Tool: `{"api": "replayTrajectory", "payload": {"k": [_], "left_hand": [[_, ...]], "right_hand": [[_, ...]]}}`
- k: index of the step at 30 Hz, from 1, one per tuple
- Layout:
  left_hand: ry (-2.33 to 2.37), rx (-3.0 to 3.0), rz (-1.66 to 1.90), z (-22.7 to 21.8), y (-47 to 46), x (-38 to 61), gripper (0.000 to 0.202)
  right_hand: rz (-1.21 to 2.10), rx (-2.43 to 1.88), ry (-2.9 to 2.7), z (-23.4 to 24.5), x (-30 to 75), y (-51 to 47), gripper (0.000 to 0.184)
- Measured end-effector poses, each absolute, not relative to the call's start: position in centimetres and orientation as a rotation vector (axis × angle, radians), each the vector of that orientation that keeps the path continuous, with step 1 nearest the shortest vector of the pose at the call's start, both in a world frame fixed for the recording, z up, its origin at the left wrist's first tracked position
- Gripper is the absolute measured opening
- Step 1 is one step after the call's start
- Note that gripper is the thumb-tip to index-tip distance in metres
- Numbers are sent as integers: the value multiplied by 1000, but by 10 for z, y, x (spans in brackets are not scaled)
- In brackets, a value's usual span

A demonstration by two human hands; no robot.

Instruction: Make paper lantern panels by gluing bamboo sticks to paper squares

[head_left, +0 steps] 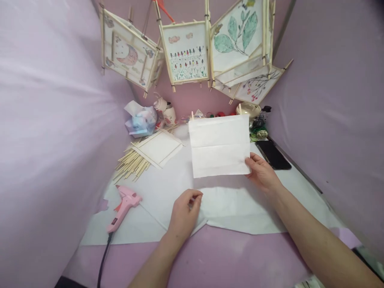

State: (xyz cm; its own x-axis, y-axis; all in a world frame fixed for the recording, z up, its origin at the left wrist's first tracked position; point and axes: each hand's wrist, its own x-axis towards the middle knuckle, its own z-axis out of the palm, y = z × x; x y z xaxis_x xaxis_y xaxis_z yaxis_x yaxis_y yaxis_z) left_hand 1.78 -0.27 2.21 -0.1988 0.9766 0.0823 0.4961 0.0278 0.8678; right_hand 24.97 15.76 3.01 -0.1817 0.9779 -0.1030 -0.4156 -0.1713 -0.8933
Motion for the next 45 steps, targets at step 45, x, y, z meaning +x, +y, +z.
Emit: {"api": "replayTrajectory", "payload": {"k": [45], "left_hand": [[778, -34, 1576, 43, 10, -25, 57]], "right_hand": [[246, -438, -2626, 13, 220, 85, 10]]}}
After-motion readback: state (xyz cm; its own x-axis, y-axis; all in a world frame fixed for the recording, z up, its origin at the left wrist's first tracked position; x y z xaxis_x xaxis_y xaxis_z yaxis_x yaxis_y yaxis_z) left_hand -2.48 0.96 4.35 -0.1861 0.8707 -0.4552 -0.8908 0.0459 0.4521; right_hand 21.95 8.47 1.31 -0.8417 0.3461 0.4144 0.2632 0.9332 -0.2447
